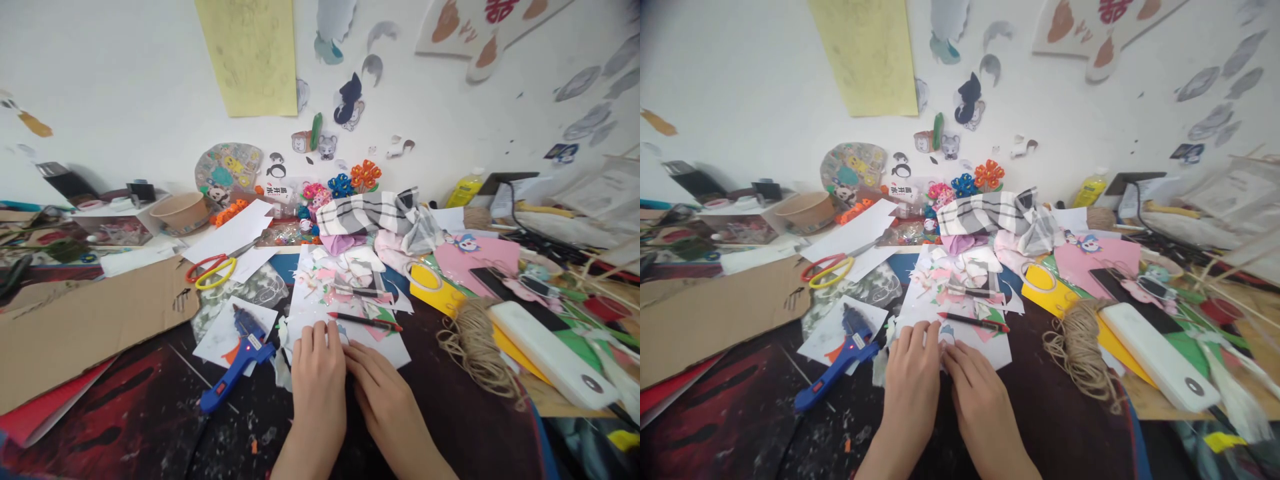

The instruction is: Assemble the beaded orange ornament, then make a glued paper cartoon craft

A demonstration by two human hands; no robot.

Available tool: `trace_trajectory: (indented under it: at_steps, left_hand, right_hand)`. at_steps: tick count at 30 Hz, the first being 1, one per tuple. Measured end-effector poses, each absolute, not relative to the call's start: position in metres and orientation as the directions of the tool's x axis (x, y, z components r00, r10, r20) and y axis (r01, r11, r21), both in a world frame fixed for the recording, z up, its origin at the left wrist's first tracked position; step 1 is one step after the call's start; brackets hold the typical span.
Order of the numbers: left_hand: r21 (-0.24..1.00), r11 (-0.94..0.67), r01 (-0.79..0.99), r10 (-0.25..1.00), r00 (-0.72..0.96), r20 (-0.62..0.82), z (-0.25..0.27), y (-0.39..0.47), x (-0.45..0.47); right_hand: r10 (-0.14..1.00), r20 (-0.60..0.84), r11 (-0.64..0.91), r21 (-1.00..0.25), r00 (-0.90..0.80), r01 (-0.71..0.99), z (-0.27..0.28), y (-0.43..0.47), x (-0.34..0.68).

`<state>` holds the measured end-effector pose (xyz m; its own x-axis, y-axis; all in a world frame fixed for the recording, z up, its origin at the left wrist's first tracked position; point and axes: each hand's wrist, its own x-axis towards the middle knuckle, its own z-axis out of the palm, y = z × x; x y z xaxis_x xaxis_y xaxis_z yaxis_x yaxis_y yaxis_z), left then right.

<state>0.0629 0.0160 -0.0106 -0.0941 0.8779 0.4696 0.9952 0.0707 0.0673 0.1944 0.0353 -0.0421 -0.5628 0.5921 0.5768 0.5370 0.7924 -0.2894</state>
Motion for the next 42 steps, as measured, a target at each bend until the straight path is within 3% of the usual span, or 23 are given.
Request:
trace_trajectory:
  at_steps: [4, 7, 12, 18, 24, 29, 33, 38, 42]
  left_hand:
    - [0.140, 0.006, 0.990, 0.767, -0.094, 0.635, 0.002, -0.017, 0.036]
    - [0.125, 0.145, 0.982, 0.687, -0.191, 0.701, 0.008, -0.048, -0.001]
    - [-0.008, 0.368, 0.930, 0.757, -0.295, 0.583, -0.005, -0.081, -0.049]
    - [-0.049, 0.356, 0.933, 0.828, -0.290, 0.481, -0.020, -0.081, -0.053]
    - [-0.024, 0.355, 0.934, 0.810, -0.295, 0.506, -0.023, -0.068, -0.055]
    - [-0.025, 0.263, 0.964, 0.818, -0.209, 0.536, -0.028, -0.058, -0.058]
    - [-0.040, 0.302, 0.953, 0.790, -0.226, 0.570, -0.028, -0.061, -0.059]
    - [0.054, 0.355, 0.933, 0.691, -0.301, 0.657, -0.023, -0.070, -0.067]
    - [0.179, 0.262, 0.948, 0.657, -0.311, 0.687, -0.020, -0.074, -0.070]
  right_hand:
    - [0.616, 0.530, 0.780, -0.307, -0.583, 0.546, -0.038, 0.037, 0.191]
    - [0.637, 0.496, 0.768, -0.337, -0.591, 0.544, -0.032, 0.039, 0.189]
    - [0.642, 0.533, 0.761, -0.355, -0.551, 0.543, -0.024, 0.040, 0.193]
    - [0.690, 0.593, 0.700, -0.401, -0.415, 0.591, -0.024, 0.039, 0.205]
    - [0.732, 0.487, 0.673, -0.407, -0.476, 0.618, -0.026, 0.039, 0.200]
    - [0.796, 0.368, 0.602, -0.400, -0.481, 0.691, -0.021, 0.043, 0.181]
    - [0.818, 0.294, 0.574, -0.375, -0.495, 0.728, -0.016, 0.046, 0.170]
    - [0.819, 0.290, 0.573, -0.361, -0.496, 0.736, -0.012, 0.045, 0.168]
    - [0.816, 0.302, 0.575, -0.334, -0.493, 0.747, -0.006, 0.044, 0.164]
